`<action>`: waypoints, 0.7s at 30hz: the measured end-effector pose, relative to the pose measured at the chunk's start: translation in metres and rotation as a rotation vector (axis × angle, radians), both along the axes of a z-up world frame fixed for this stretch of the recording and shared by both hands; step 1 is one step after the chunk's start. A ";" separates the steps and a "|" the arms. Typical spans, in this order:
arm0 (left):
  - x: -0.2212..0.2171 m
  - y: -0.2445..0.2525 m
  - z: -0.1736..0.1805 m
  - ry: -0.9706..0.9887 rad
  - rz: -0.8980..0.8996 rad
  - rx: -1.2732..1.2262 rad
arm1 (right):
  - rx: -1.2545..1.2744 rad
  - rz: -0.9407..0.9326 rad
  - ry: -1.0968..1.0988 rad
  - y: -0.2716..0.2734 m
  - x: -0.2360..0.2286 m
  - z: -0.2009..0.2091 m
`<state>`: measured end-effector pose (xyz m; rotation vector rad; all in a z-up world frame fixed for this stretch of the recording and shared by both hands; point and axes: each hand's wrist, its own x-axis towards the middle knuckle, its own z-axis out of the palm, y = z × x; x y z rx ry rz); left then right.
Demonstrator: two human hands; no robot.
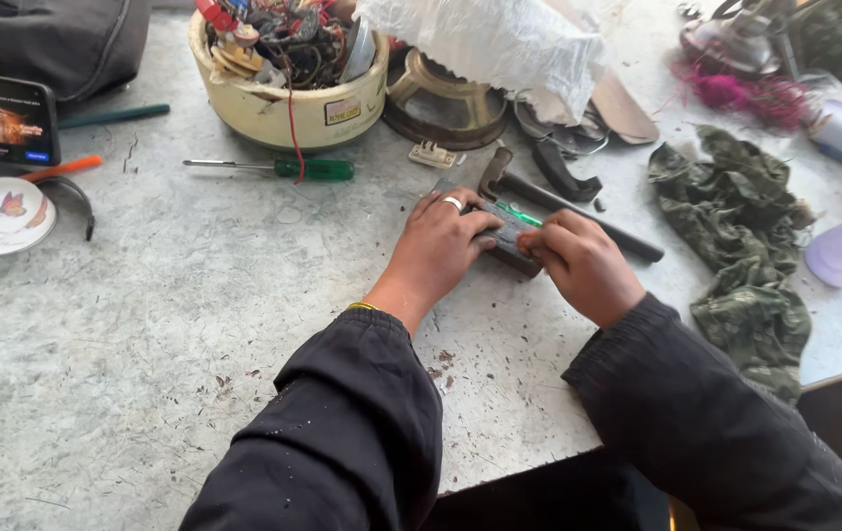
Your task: The person manipulates a small black plastic component and a bundle of orange copper wire on a workbench. They attempt to fit the wire into the component, then gather the wire and place it into a drawer under the table.
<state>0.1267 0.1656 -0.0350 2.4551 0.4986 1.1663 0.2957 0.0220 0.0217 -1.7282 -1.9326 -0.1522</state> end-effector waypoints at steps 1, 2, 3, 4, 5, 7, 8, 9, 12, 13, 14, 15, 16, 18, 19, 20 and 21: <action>-0.001 0.000 0.000 0.000 0.002 0.006 | -0.012 -0.011 0.044 -0.007 0.001 0.000; -0.001 0.000 0.000 -0.001 -0.002 -0.002 | -0.025 -0.022 0.086 -0.016 0.002 0.000; -0.001 0.000 -0.001 -0.001 -0.007 -0.010 | -0.082 -0.040 0.092 -0.023 0.006 0.002; -0.001 -0.001 -0.001 0.001 -0.014 -0.017 | -0.137 -0.061 0.102 -0.032 0.010 0.003; -0.001 -0.001 -0.001 0.004 -0.011 -0.001 | -0.193 -0.082 0.112 -0.043 0.012 0.004; 0.001 0.002 0.002 -0.002 -0.001 0.030 | -0.195 -0.231 0.712 -0.071 0.015 0.005; 0.001 0.001 0.001 -0.023 0.004 0.047 | -0.199 -0.306 1.012 -0.089 0.013 0.004; 0.001 0.003 0.000 -0.043 0.009 0.064 | -0.166 -0.168 1.190 -0.104 0.014 0.005; 0.000 0.001 -0.002 -0.022 -0.002 0.090 | -0.080 0.123 1.675 -0.153 0.003 -0.005; 0.000 0.002 -0.001 -0.006 -0.002 0.097 | -0.087 0.151 1.783 -0.166 -0.006 -0.012; -0.001 0.003 -0.002 0.000 -0.022 0.079 | -0.092 0.174 1.902 -0.177 -0.016 -0.019; -0.002 0.004 -0.003 0.005 -0.041 0.061 | -0.122 0.223 1.975 -0.187 -0.024 -0.025; -0.003 0.005 -0.003 0.014 -0.057 0.046 | -0.149 0.280 2.050 -0.194 -0.035 -0.033; -0.004 0.006 -0.003 0.022 -0.088 0.032 | -0.192 0.371 2.185 -0.204 -0.051 -0.045; -0.005 0.006 -0.003 0.026 -0.102 0.026 | -0.208 0.402 2.248 -0.207 -0.057 -0.049; -0.006 0.005 -0.003 0.025 -0.097 0.044 | -0.225 0.437 2.305 -0.209 -0.060 -0.051; -0.007 0.005 -0.002 0.023 -0.092 0.062 | -0.223 0.420 2.322 -0.210 -0.063 -0.052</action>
